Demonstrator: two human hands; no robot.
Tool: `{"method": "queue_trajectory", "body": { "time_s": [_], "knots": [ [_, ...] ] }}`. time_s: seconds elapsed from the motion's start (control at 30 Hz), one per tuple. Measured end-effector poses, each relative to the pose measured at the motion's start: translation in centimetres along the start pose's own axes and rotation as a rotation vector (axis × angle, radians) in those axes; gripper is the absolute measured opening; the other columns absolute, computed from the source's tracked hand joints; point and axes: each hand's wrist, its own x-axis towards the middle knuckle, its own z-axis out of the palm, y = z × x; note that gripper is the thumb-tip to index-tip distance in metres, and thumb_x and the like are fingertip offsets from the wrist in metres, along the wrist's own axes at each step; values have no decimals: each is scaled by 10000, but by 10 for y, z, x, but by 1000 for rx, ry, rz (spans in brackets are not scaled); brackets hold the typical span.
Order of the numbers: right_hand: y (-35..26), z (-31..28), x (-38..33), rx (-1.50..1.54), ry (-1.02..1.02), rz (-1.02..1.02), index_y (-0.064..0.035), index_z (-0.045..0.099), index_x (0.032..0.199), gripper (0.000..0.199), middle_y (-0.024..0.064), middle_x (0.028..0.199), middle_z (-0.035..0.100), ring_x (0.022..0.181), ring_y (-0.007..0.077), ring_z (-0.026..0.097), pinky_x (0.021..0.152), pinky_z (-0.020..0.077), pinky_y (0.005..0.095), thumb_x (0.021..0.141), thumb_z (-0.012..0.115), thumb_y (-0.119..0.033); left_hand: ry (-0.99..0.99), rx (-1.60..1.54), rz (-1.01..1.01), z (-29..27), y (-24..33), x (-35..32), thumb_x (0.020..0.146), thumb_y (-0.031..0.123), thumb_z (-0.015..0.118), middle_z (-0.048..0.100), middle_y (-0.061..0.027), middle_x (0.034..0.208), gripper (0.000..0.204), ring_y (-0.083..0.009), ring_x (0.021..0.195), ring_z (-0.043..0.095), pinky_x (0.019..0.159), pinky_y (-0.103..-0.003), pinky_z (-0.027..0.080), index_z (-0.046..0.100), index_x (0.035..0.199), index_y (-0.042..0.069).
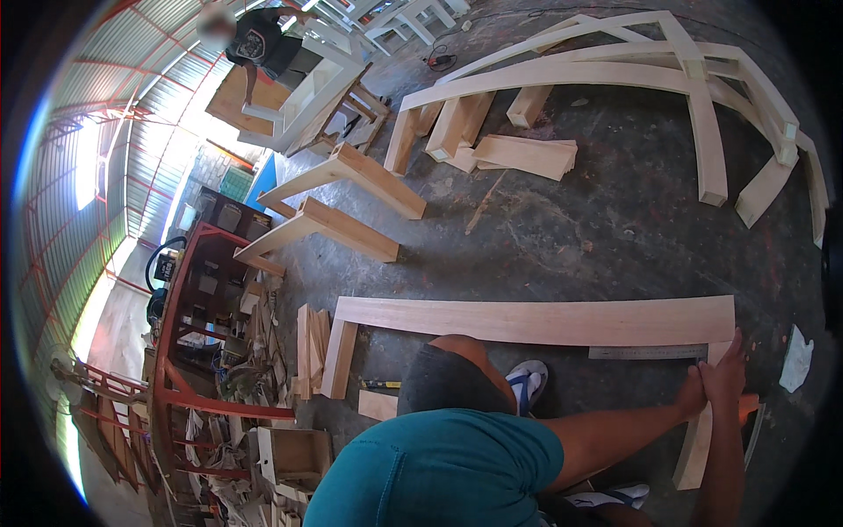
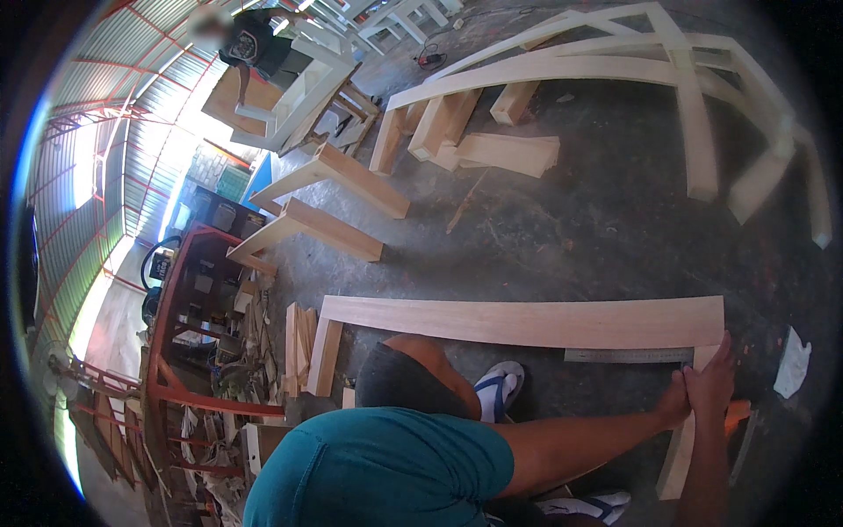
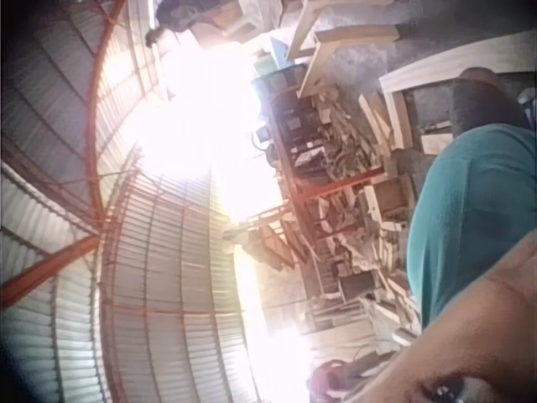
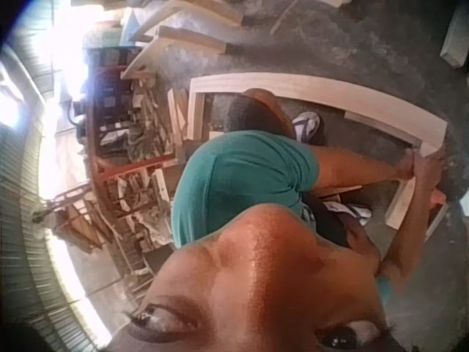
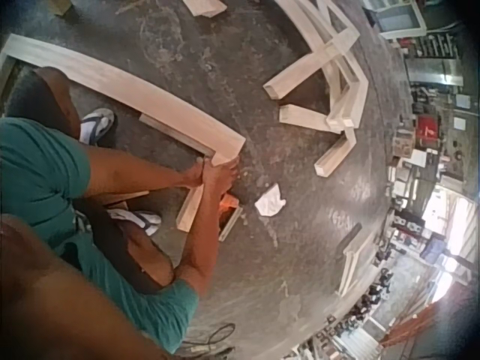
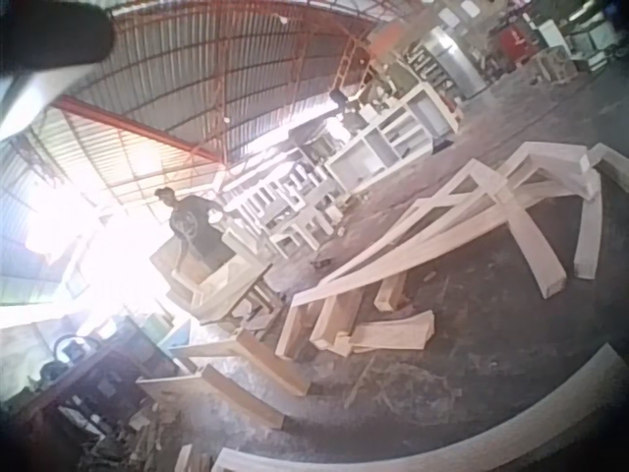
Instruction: Aligning and securing wooden planks using glue and a pneumatic nailer to form a frame.
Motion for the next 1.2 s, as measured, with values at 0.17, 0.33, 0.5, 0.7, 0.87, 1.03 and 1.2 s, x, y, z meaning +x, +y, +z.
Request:
{"method": "queue_trajectory", "body": {
  "time_s": [0.17,0.33,0.5,0.7,0.87,1.03,1.2],
  "knots": [
    [16,7,-5,62,28,-4,-96,204,1510,927,256,1366,458,1233,421,501,1025,429,472,764,753,-141,-16,-38,20,14,-26,4,1037,329,372,544,-275,1246,452,-341,1175,548,1004,-430,412,377,1235,-77],
    [13,20,-12,434,168,-214,-70,216,1516,807,240,1407,441,1256,395,496,1039,408,450,864,678,-182,-18,-932,-77,-11,-55,57,1044,361,312,567,-273,1202,504,-327,1159,560,1000,-437,417,368,1263,-90],
    [95,24,-90,289,163,-140,-20,214,1506,764,230,1421,428,1291,387,461,1064,376,462,917,636,-262,27,233,-68,17,-22,-1,961,207,543,557,-313,1081,411,-434,1066,580,903,-476,457,343,1178,-79],
    [109,58,-121,-55,239,-295,16,241,1490,765,248,1477,343,1384,412,326,1125,287,472,902,652,-251,265,303,87,7,-18,6,899,130,617,534,-313,1038,443,-495,1017,568,862,-494,458,311,1150,-70],
    [104,63,-123,-33,242,-69,49,263,1467,821,255,1490,342,1402,406,306,1139,280,451,842,702,-253,175,302,-14,2,-12,1,903,135,609,533,-329,1084,468,-495,1061,556,888,-493,452,308,1186,-85],
    [137,74,-111,-113,149,-46,29,300,1457,770,238,1453,402,1374,395,355,1127,306,441,862,686,-270,132,262,-55,-1,6,-3,904,136,589,544,-344,1102,459,-484,1078,564,900,-501,453,317,1203,-81],
    [160,86,-129,-242,143,-29,38,376,1397,766,243,1358,477,1291,395,445,1095,350,455,818,738,-311,19,250,-261,-4,31,-13,870,228,622,646,-304,882,499,-441,919,657,808,-544,507,339,1172,-52]
  ]
}}
